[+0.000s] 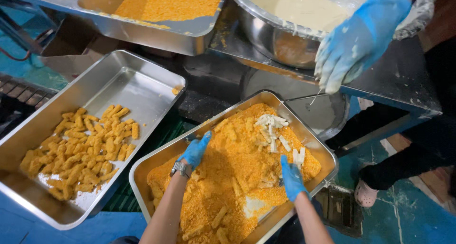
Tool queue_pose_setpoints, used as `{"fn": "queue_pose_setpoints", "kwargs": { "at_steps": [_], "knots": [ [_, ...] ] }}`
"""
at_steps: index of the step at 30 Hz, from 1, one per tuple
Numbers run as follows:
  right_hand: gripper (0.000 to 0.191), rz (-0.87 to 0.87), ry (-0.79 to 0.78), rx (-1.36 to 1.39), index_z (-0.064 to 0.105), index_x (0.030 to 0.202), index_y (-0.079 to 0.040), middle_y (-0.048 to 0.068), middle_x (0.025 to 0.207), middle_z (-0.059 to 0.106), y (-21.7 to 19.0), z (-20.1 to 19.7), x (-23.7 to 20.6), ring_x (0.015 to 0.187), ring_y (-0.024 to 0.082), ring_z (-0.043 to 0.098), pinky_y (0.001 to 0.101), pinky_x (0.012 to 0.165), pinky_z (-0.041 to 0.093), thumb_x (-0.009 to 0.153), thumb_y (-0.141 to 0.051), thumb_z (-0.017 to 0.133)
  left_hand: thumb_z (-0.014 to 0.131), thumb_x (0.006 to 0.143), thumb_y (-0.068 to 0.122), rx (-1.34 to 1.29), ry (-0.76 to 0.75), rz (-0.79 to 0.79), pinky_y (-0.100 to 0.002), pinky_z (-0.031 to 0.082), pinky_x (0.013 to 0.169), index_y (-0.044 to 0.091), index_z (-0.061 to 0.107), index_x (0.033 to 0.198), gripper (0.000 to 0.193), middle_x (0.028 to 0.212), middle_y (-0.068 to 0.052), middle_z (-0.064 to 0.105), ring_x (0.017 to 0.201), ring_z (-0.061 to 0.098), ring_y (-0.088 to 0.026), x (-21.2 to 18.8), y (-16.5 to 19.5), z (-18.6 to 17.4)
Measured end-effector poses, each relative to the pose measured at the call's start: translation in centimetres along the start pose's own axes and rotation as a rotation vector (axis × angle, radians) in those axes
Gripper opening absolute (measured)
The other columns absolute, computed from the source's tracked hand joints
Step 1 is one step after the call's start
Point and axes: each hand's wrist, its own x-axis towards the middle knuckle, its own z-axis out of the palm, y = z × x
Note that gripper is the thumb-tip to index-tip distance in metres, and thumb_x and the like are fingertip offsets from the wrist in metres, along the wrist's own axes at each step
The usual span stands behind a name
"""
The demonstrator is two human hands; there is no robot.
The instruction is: The person, wearing blue gloves, tosses white batter-coated stick-shaped pieces in a tray of orange crumb coating by hand, turning them to cover all sides, then moves the coated pieces into a second metal tray. Another worker adds fresh batter-coated pieces from a bowl, and the person pours additional crumb coating from a tray into the work tray and continues coating.
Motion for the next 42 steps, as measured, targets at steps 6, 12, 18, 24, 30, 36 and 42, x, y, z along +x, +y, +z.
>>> {"fn": "queue_pose_setpoints", "kwargs": {
  "at_steps": [6, 12, 18, 24, 30, 36, 42],
  "knots": [
    [0.070, 0.289, -0.436, 0.789, 0.060, 0.138, -0.008, 0.012, 0.133, 0.065, -1.1, 4.8, 1.5, 0.119, 0.030, 0.061, 0.0462, 0.098, 0.051, 0.094, -0.062, 0.056, 0.059, 0.086, 0.066, -0.836, -0.231, -0.186, -0.036, 0.036, 0.109, 0.018, 0.051, 0.152, 0.082, 0.156, -0.004, 0.050, 0.139, 0.044, -0.020, -0.4, 2.8, 2.0],
    [0.070, 0.309, -0.480, 1.064, 0.061, 0.139, -0.010, 0.010, 0.138, 0.067, -4.3, 9.4, -0.5, 0.124, 0.031, 0.063, 0.0480, 0.101, 0.054, 0.090, -0.059, 0.058, 0.072, 0.079, 0.060, -0.744, -0.224, -0.062, -0.036, 0.034, 0.118, 0.015, 0.050, 0.153, 0.089, 0.161, -0.003, 0.046, 0.146, 0.041, -0.020, 0.7, 3.3, 4.7],
    [0.064, 0.344, -0.342, 0.986, 0.059, 0.143, -0.013, 0.008, 0.141, 0.065, -7.1, 10.4, -3.7, 0.123, 0.030, 0.063, 0.0503, 0.099, 0.053, 0.090, -0.050, 0.063, 0.075, 0.072, 0.056, -0.481, -0.286, -0.206, -0.044, 0.039, 0.108, 0.018, 0.054, 0.152, 0.091, 0.154, -0.001, 0.051, 0.135, 0.047, -0.021, -0.2, 4.8, 6.3],
    [0.063, 0.263, -0.346, 0.539, 0.050, 0.150, -0.026, -0.003, 0.153, 0.048, -9.9, 6.2, -9.7, 0.139, 0.019, 0.043, 0.0515, 0.108, 0.039, 0.090, -0.038, 0.065, 0.083, 0.075, 0.043, -0.375, -0.423, -0.110, -0.042, 0.048, 0.105, 0.004, 0.048, 0.146, 0.088, 0.145, -0.010, 0.062, 0.130, 0.059, -0.024, -4.8, 5.3, 6.3],
    [0.078, -0.315, -0.482, 0.058, 0.035, 0.156, -0.018, 0.008, 0.163, 0.037, -11.2, 2.2, -13.4, 0.151, 0.021, 0.030, 0.0350, 0.120, 0.024, 0.087, -0.022, 0.069, 0.076, 0.088, 0.038, -0.314, -0.530, 0.047, -0.033, 0.041, 0.113, 0.005, 0.051, 0.146, 0.071, 0.144, -0.008, 0.064, 0.137, 0.054, -0.018, -10.4, 2.4, 7.5],
    [0.073, -0.385, -0.525, -0.235, 0.038, 0.154, -0.020, 0.015, 0.127, 0.051, -11.6, 0.6, -15.6, 0.116, 0.022, 0.048, 0.0357, 0.096, 0.043, 0.090, -0.021, 0.072, 0.070, 0.090, 0.034, -0.300, -0.432, -0.022, -0.034, 0.044, 0.106, 0.010, 0.065, 0.141, 0.056, 0.141, -0.001, 0.063, 0.132, 0.054, -0.012, -13.4, -0.5, 7.9],
    [0.042, -0.179, -0.597, -0.217, 0.061, 0.132, -0.020, 0.004, 0.104, 0.066, -9.4, 0.0, -14.6, 0.092, 0.012, 0.065, 0.0310, 0.077, 0.053, 0.092, -0.029, 0.066, 0.077, 0.088, 0.023, -0.434, -0.506, 0.016, -0.036, 0.057, 0.092, 0.011, 0.055, 0.138, 0.056, 0.121, -0.013, 0.074, 0.108, 0.068, -0.022, -15.4, -2.0, 8.1]
  ]
}}
